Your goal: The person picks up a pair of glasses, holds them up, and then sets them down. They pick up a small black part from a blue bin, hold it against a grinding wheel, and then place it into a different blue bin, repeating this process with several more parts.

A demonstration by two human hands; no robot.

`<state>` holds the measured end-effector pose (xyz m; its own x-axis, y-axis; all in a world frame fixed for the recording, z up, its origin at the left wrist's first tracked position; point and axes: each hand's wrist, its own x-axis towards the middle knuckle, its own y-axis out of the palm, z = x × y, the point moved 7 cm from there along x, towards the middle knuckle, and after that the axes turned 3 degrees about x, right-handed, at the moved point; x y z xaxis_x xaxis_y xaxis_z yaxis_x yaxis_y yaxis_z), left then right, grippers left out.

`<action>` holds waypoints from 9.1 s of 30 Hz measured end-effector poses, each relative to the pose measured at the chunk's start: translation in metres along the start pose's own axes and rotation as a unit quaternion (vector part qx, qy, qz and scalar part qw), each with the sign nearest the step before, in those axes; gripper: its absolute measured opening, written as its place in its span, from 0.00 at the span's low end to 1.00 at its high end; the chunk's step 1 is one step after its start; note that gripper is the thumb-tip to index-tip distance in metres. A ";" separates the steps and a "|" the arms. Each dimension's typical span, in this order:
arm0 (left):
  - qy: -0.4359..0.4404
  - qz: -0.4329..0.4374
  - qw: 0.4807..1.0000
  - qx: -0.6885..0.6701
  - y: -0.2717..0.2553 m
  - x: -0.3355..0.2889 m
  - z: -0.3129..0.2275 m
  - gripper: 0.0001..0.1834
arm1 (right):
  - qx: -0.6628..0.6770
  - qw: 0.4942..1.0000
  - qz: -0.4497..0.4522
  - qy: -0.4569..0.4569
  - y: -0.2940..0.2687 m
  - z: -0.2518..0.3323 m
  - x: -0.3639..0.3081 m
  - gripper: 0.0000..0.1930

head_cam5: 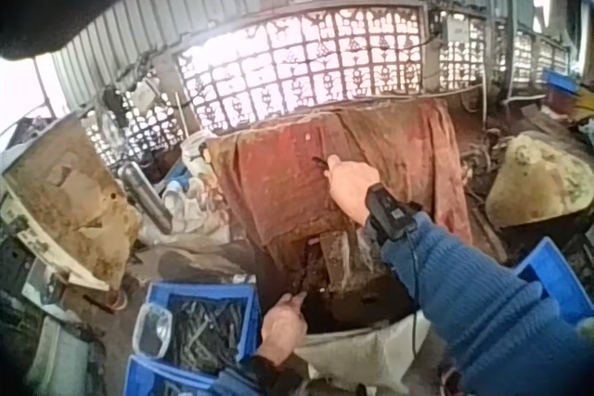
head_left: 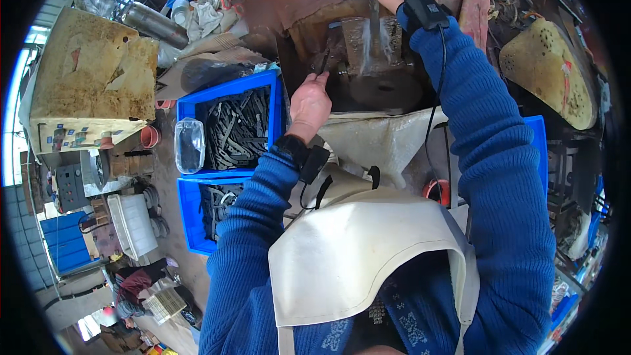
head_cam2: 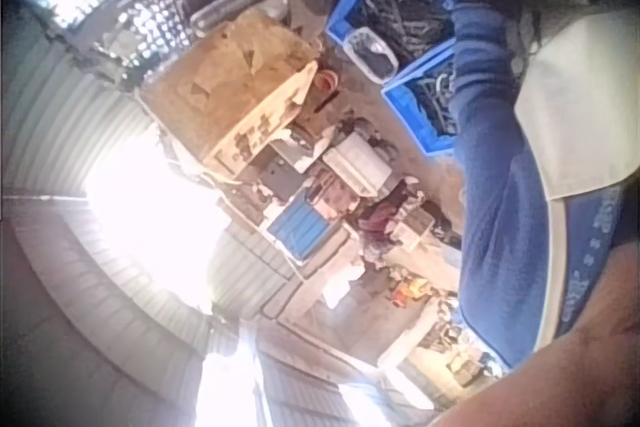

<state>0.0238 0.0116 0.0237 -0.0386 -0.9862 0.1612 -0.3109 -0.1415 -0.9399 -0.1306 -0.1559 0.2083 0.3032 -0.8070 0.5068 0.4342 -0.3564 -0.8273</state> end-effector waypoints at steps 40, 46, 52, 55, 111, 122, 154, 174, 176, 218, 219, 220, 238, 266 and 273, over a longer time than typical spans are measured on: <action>0.217 0.143 0.952 0.163 0.061 0.068 -0.029 0.09 | 0.282 0.951 0.117 0.040 -0.036 0.014 -0.334 0.13; 0.198 0.168 0.953 0.154 0.088 0.074 -0.023 0.08 | 0.376 0.909 0.098 0.147 -0.029 -0.002 -0.322 0.12; 0.148 0.173 0.964 0.139 0.093 0.080 -0.024 0.08 | 0.429 0.888 -0.029 0.163 0.001 -0.020 -0.265 0.10; 0.145 0.182 0.961 0.148 0.088 0.072 -0.026 0.09 | 0.491 0.825 0.039 0.276 0.034 -0.027 -0.254 0.08; 0.260 0.126 0.952 -0.101 0.071 0.071 -0.050 0.25 | 0.240 0.955 0.171 -0.008 -0.042 0.017 -0.332 0.14; 0.239 0.090 0.959 -0.120 0.016 0.051 -0.032 0.21 | 0.264 0.956 0.125 0.004 -0.047 0.018 -0.308 0.15; 0.032 -0.068 0.995 -0.071 -0.009 -0.001 0.007 0.09 | 0.190 0.969 0.079 0.140 0.045 -0.064 0.004 0.19; 0.021 -0.037 0.998 -0.045 -0.006 0.001 0.006 0.08 | 0.076 0.971 0.125 0.188 0.083 -0.215 -0.252 0.11; 0.043 -0.076 0.991 -0.098 -0.016 0.000 0.005 0.08 | -0.006 0.986 0.124 0.106 0.079 -0.200 -0.249 0.11; -0.115 -0.047 0.954 0.273 0.019 -0.033 0.271 0.09 | -0.087 0.946 0.195 0.244 0.060 -0.163 -0.246 0.14; -0.105 -0.064 0.954 0.275 0.006 -0.034 0.260 0.09 | -0.081 0.948 0.197 0.236 0.061 -0.161 -0.245 0.14; -0.182 -0.123 0.966 0.137 -0.012 -0.038 0.261 0.09 | -0.085 0.948 0.194 0.236 0.060 -0.161 -0.245 0.14; -0.226 -0.097 0.748 -0.617 -0.069 -0.025 0.043 0.21 | 0.351 0.780 0.273 0.440 0.083 -0.184 -0.261 0.08; -0.002 -0.080 0.939 -0.333 0.002 0.010 -0.003 0.21 | 0.473 0.763 0.228 0.377 0.070 -0.166 -0.252 0.09; -0.064 -0.143 0.870 -0.468 -0.054 -0.038 0.047 0.21 | 0.392 0.813 0.231 0.364 0.082 -0.175 -0.254 0.09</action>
<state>0.0869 0.0522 0.0547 0.2539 -0.9325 0.2567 -0.9301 -0.3083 -0.1999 -0.3201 -0.0623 -0.0309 0.1288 -0.9358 -0.3281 0.9102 0.2429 -0.3355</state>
